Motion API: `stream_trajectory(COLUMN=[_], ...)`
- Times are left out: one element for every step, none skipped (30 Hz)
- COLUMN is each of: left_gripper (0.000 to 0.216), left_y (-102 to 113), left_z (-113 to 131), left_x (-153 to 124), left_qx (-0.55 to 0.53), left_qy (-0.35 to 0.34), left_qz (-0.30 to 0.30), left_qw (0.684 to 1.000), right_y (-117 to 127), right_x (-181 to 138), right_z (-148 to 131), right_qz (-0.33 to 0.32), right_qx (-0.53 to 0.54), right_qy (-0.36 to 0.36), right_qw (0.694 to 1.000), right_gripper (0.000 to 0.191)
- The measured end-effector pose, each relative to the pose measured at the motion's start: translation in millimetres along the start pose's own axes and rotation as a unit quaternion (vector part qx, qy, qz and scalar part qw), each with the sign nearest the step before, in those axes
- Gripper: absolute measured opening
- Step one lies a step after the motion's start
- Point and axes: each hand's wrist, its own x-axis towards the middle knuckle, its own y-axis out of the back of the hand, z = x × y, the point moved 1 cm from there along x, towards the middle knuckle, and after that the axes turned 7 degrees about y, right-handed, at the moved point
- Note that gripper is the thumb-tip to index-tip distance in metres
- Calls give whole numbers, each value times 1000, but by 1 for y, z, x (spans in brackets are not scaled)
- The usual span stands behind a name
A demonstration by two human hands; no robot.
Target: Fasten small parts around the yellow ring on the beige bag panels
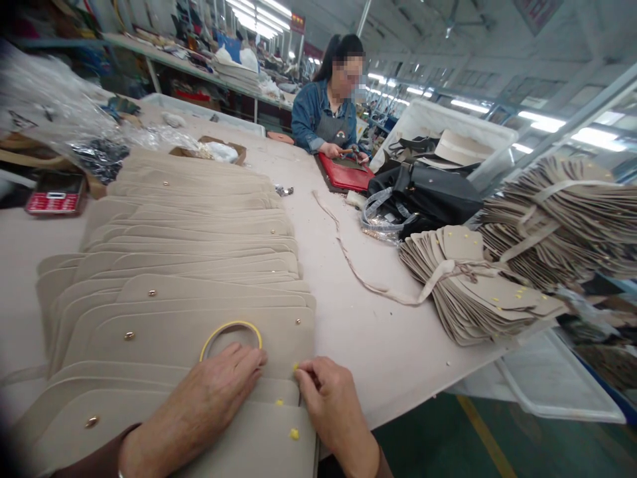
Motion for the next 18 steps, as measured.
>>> stream_trajectory(left_gripper=[18, 18, 19, 20, 20, 21, 21, 22, 23, 25, 26, 26, 26, 25, 25, 26, 29, 32], left_y=[1, 3, 5, 6, 8, 9, 10, 11, 12, 13, 14, 15, 17, 19, 20, 21, 22, 22], left_z=[0, 0, 1, 1, 1, 0, -1, -2, -3, -5, -7, -8, -9, -9, -9, -9, -8, -6], left_x=[-1, -2, -3, -4, -5, -6, -6, -6, -6, -5, -4, -3, -2, -2, -2, -1, -1, -1], left_qx=[-6, -14, -21, -29, -35, -41, -45, -49, -53, -57, -64, -73, -82, -90, -97, -100, -101, -100], left_qy=[-5, -12, -20, -31, -43, -54, -64, -74, -84, -95, -105, -116, -124, -128, -130, -128, -126, -121], left_qz=[7, 16, 27, 38, 49, 60, 74, 92, 116, 143, 170, 195, 214, 229, 237, 237, 231, 223], left_qw=[1000, 1000, 999, 998, 997, 996, 994, 992, 988, 984, 978, 971, 965, 961, 958, 958, 959, 962], right_y=[-2, -4, -5, -6, -6, -5, -4, -1, 1, 5, 8, 12, 15, 17, 18, 18, 17, 15], right_x=[0, 1, 2, 4, 5, 7, 8, 10, 11, 12, 14, 15, 17, 18, 19, 20, 20, 21], right_z=[-2, -4, -6, -7, -8, -9, -10, -10, -9, -9, -9, -10, -11, -13, -16, -20, -25, -29], right_qz=[6, 9, 9, 8, 5, -1, -14, -32, -52, -71, -81, -77, -59, -34, -8, 13, 27, 36], right_qx=[-24, -41, -53, -59, -62, -61, -55, -45, -36, -31, -27, -22, -13, 3, 26, 53, 77, 95], right_qy=[14, 20, 23, 23, 22, 20, 16, 11, 7, 5, 8, 15, 27, 42, 62, 86, 114, 145], right_qw=[1000, 999, 998, 998, 998, 998, 998, 998, 998, 997, 996, 997, 998, 999, 998, 995, 990, 984], right_gripper=[17, 18, 18, 18, 17, 17, 16, 16, 17, 18, 21, 22, 22, 20, 18, 15, 14, 14])
